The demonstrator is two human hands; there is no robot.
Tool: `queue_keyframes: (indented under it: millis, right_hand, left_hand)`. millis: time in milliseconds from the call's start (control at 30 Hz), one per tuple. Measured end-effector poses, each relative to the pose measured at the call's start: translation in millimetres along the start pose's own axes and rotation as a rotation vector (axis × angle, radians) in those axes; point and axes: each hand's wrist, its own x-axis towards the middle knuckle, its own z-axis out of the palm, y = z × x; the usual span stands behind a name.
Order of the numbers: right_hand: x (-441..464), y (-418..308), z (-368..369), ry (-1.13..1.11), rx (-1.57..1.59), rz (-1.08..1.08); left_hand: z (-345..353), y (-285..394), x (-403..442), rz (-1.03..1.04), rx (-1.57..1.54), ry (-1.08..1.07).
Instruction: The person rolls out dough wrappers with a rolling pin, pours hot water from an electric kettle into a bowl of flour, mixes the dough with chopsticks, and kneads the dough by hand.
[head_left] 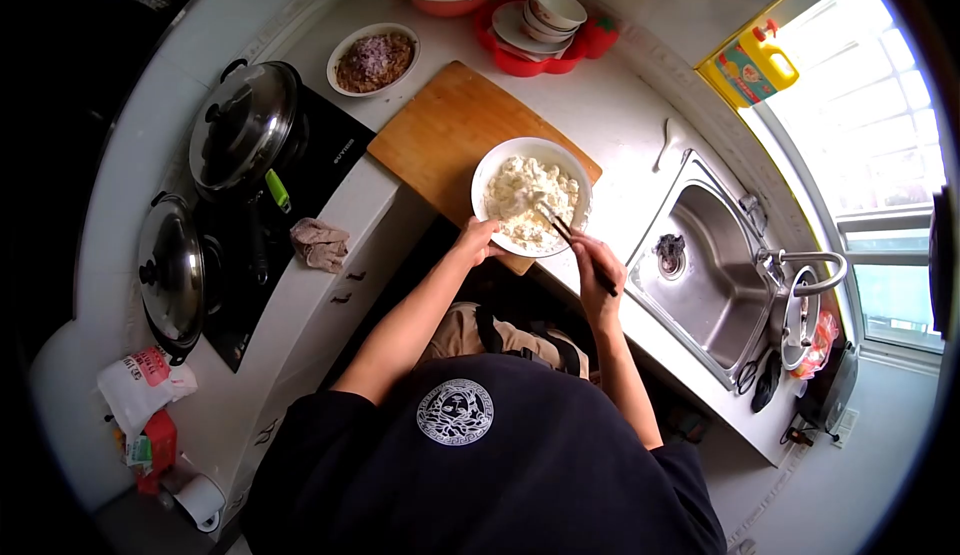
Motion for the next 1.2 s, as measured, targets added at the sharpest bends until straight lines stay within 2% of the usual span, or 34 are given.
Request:
queue_keyframes:
  millis: [200, 367, 467, 533, 600, 667, 833, 1100, 1200]
  right_hand:
    - [-5, -12, 20, -0.254, 0.000, -0.121]
    - [4, 29, 25, -0.180, -0.008, -0.043]
    - [7, 29, 9, -0.120, -0.052, -0.050]
    - [8, 22, -7, -0.100, -0.032, 0.080]
    - [15, 13, -21, -0.121, -0.028, 0.084]
    - [34, 2, -25, -0.137, -0.101, 0.001]
    - [88, 42, -25, -0.206, -0.164, -0.194]
    - [27, 31, -51, -0.072, -0.117, 0.300]
    - [0, 47, -32, 0.060, 0.128, 0.440]
  left_hand:
    - [-1, -2, 1, 0.017, -0.007, -0.049]
    - [-7, -4, 5, 0.024, -0.020, -0.061]
    - [-6, -4, 4, 0.028, 0.002, -0.055]
    - [-5, -6, 7, 0.040, 0.025, -0.039]
    - [-6, -4, 8, 0.013, 0.020, -0.042]
    - [-8, -5, 9, -0.009, 0.007, -0.049]
    - [-7, -7, 8, 0.023, -0.043, -0.041]
    - [-5, -9, 10, 0.020, -0.064, -0.011]
    - [-6, -9, 11, 0.031, -0.039, -0.021]
